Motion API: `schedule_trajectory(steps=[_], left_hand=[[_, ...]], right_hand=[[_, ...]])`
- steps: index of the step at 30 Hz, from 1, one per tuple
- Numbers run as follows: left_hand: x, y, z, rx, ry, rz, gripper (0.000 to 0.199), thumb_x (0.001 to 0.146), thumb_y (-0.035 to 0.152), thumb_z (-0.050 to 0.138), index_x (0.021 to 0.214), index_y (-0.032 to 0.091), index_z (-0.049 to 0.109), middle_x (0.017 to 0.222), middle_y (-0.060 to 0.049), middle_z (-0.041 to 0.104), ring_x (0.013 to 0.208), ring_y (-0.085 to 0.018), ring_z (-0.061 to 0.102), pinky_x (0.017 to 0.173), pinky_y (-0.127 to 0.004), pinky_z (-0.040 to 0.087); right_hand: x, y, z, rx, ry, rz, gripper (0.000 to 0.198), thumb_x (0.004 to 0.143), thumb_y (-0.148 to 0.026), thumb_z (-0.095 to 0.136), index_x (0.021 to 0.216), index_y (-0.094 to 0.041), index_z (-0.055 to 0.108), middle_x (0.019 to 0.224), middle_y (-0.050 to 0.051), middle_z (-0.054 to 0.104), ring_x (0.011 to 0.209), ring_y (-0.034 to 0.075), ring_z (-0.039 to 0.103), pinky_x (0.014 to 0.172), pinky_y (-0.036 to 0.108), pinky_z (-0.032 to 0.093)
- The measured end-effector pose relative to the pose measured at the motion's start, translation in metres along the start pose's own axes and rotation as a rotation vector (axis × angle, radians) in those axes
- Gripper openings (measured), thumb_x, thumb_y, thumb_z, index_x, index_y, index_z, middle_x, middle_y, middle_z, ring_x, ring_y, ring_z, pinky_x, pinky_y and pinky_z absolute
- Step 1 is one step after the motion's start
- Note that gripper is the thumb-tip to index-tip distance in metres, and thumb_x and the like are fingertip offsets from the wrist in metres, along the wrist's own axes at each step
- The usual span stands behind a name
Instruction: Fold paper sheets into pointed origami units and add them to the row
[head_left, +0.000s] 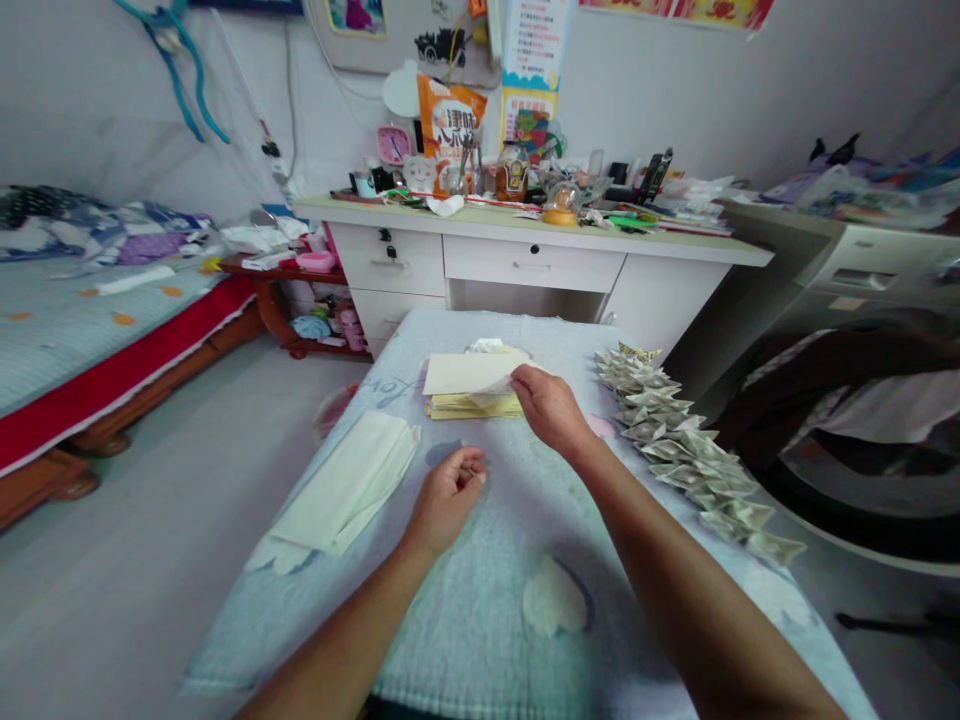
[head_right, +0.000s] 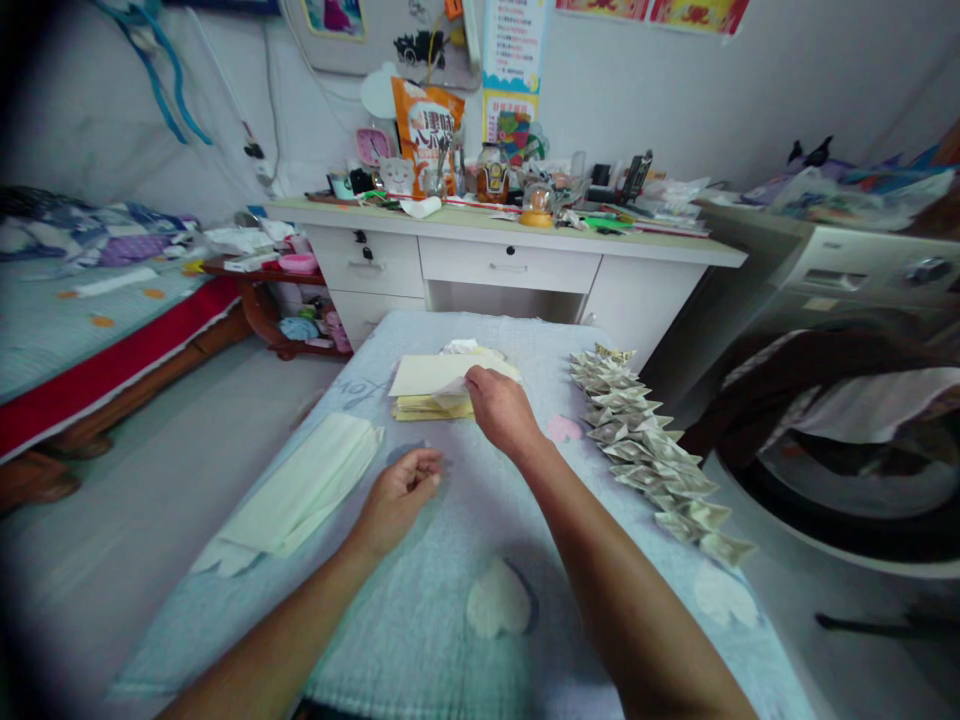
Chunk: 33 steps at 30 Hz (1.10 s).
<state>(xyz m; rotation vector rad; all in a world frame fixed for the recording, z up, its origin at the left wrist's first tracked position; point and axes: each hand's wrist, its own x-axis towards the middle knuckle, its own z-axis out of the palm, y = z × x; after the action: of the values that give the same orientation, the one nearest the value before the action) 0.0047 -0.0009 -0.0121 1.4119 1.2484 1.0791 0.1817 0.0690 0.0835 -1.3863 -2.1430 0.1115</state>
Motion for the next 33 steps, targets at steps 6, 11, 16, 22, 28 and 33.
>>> schedule_trajectory(steps=[6,11,16,22,28,33], left_hand=[[0.004,-0.007,-0.002,-0.045,0.203,0.067,0.085,0.07,0.023,0.067,0.141,0.029,0.02,0.116,-0.007,0.051,0.07,-0.008,0.058,0.062,-0.022,0.047],[0.003,0.0,-0.006,0.122,0.221,0.133,0.087,0.068,0.027,0.073,0.141,0.029,0.025,0.131,-0.011,0.04,0.092,-0.016,0.056,0.068,-0.025,0.049],[-0.002,0.004,-0.01,0.254,0.112,0.327,0.055,0.071,0.025,0.072,0.124,0.029,0.056,0.132,-0.009,0.039,0.117,-0.025,0.047,0.092,-0.037,0.046],[-0.001,0.003,-0.016,0.362,0.115,0.471,0.016,0.077,0.023,0.067,0.092,0.026,0.073,0.129,-0.006,0.05,0.121,-0.026,0.044,0.102,-0.043,0.039],[0.003,0.007,-0.019,0.214,0.091,0.558,0.014,0.087,0.025,0.058,0.093,0.021,0.07,0.108,-0.006,0.066,0.11,-0.021,0.056,0.101,-0.038,0.04],[-0.004,0.011,-0.017,0.122,0.189,0.417,0.017,0.088,0.03,0.056,0.097,0.018,0.064,0.095,-0.004,0.068,0.093,-0.018,0.062,0.088,-0.03,0.047]], right_hand=[[-0.069,0.006,-0.025,0.284,0.033,-0.103,0.013,0.09,-0.02,0.048,0.098,-0.021,0.059,0.095,0.006,0.068,0.088,0.017,0.063,0.081,0.028,0.047],[-0.112,0.012,-0.028,0.481,-0.004,-0.065,0.013,0.086,-0.013,0.052,0.092,-0.023,0.058,0.104,0.006,0.068,0.099,0.018,0.063,0.086,0.033,0.048],[-0.125,0.005,-0.029,0.598,-0.02,-0.043,0.012,0.083,-0.013,0.055,0.089,-0.023,0.058,0.107,0.007,0.066,0.102,0.02,0.062,0.089,0.035,0.048],[-0.125,0.006,-0.028,0.587,-0.041,-0.04,0.023,0.081,-0.018,0.058,0.104,-0.024,0.056,0.115,0.009,0.061,0.109,0.023,0.057,0.095,0.039,0.044],[-0.105,0.022,-0.02,0.396,-0.012,-0.076,0.029,0.082,-0.022,0.061,0.111,-0.024,0.056,0.116,0.009,0.06,0.112,0.024,0.052,0.098,0.043,0.038],[-0.096,0.019,-0.011,0.613,-0.083,0.054,0.015,0.09,-0.032,0.053,0.083,-0.02,0.059,0.08,0.002,0.061,0.074,0.016,0.056,0.07,0.028,0.044]])
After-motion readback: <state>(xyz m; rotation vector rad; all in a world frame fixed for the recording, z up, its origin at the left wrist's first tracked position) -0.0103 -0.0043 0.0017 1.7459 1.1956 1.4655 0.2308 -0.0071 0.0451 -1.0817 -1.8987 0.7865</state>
